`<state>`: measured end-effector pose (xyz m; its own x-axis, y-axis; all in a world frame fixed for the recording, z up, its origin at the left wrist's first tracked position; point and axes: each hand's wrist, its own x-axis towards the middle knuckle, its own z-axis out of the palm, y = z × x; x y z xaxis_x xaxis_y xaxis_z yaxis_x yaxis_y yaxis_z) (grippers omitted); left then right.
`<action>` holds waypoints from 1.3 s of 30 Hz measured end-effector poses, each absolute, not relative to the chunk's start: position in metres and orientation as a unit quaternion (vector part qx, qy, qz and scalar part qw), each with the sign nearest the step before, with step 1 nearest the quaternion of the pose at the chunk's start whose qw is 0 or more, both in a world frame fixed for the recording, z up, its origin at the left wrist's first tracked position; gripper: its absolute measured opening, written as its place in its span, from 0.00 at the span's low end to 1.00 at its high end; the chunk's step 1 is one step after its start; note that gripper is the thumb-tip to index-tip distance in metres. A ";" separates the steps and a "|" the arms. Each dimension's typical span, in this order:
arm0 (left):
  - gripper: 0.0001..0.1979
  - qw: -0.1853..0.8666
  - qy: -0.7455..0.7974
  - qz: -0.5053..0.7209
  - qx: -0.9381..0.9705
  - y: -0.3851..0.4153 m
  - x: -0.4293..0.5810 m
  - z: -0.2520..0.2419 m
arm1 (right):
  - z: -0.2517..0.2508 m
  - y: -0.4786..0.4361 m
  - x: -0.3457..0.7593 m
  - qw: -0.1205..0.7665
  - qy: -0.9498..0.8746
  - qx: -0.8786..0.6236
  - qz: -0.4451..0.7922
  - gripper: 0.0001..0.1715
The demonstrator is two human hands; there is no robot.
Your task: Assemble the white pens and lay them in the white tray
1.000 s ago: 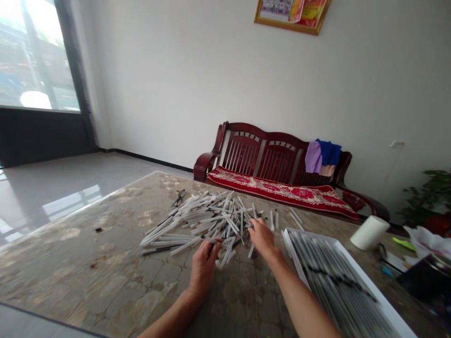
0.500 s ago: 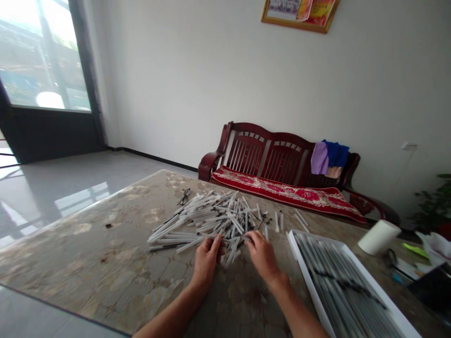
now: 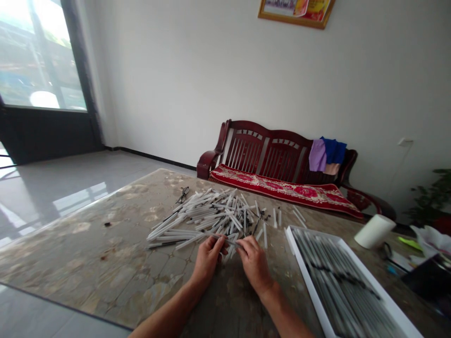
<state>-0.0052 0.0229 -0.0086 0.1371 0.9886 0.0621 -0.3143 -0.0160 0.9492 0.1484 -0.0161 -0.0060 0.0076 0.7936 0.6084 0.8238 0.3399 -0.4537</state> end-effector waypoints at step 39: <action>0.22 0.638 0.304 0.396 0.587 0.014 -0.003 -0.003 | 0.044 -0.159 0.352 0.413 -0.442 -0.796 0.025 0.17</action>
